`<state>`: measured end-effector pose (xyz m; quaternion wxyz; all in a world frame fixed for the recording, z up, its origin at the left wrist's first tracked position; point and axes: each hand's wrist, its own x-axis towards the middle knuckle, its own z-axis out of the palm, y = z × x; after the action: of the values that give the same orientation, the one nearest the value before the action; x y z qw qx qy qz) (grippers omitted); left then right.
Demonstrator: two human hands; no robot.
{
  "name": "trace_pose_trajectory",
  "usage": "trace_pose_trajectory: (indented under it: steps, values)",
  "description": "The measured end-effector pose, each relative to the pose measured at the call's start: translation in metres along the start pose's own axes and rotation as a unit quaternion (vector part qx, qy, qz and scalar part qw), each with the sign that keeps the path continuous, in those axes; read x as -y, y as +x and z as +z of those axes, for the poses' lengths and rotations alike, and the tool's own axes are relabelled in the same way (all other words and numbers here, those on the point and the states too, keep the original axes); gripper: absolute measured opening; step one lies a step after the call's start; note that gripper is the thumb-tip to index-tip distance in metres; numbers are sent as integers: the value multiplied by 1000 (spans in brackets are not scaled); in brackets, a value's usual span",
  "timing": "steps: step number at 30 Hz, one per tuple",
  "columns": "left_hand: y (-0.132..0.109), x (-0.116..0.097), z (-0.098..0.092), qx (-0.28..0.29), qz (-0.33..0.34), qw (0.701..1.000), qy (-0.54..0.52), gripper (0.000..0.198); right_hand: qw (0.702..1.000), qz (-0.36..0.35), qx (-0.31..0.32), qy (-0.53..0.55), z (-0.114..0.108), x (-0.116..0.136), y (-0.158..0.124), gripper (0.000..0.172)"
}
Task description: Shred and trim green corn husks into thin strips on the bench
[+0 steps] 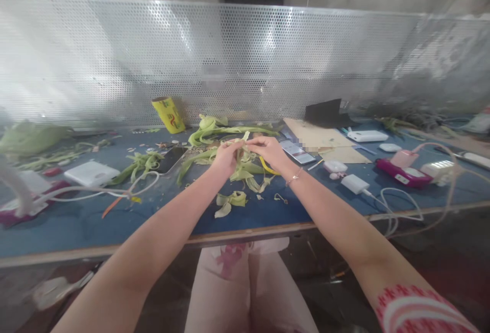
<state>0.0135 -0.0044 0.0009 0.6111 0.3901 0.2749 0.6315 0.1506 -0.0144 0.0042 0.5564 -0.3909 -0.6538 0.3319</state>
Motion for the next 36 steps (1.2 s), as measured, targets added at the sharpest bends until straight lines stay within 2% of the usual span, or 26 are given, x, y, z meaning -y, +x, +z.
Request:
trace_pose_trajectory:
  steps: [4,8,10,13,23,29,36]
  values:
    - [0,-2,-1,13,-7,1000,16,20,997,2,-30,66,-7,-13,7,24]
    - [-2,-3,-2,56,-50,996,53,20,993,1,43,107,-7,-18,8,40]
    - [-3,-3,-1,62,-66,994,58,20,994,-14,64,88,-6,-15,6,33]
    - [-5,-5,0,71,-80,993,58,21,997,-35,56,35,-8,-7,2,23]
    - [-3,-7,-1,105,-112,986,58,18,990,-91,45,-95,-14,-6,3,17]
    - [-2,-5,-2,79,-94,991,44,20,987,-100,43,-118,-13,-6,3,14]
    - [0,-7,-6,93,-118,986,77,23,986,-126,33,-106,-9,-7,0,7]
